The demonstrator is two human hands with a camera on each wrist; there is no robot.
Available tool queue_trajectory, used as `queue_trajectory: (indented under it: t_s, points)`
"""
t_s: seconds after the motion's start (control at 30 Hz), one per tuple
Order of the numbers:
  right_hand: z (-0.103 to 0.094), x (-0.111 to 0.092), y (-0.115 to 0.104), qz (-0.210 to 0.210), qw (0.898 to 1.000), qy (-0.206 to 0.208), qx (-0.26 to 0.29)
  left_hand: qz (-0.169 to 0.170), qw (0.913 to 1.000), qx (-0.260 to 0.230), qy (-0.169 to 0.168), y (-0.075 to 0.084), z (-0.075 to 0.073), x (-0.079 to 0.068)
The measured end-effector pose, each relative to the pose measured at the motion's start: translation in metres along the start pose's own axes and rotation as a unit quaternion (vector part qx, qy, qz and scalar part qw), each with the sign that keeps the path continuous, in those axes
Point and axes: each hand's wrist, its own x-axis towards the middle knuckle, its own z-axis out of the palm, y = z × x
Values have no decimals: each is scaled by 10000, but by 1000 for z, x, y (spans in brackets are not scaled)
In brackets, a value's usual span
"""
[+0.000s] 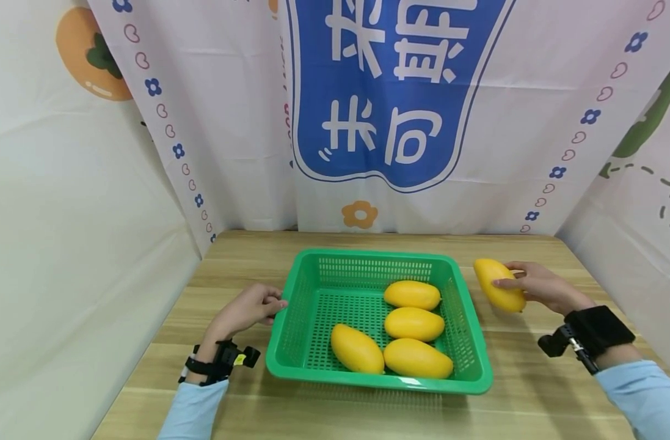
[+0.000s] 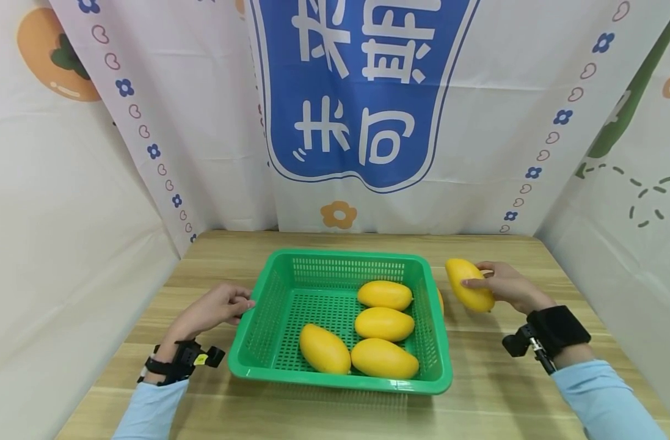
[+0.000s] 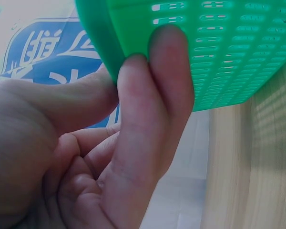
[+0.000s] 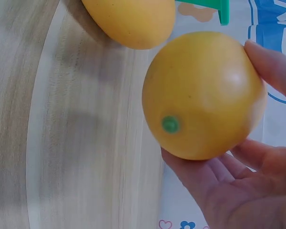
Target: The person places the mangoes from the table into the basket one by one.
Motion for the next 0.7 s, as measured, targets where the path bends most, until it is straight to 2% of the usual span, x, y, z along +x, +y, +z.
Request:
queue_trajectory:
  t_s: [0.3, 0.7]
  points:
    - [-2, -6, -3, -16, 10000, 40, 62, -7, 10000, 16, 9, 0, -1, 0]
    - [-4, -13, -6, -242, 9993, 2, 289, -6, 10000, 34, 29, -1, 0, 0]
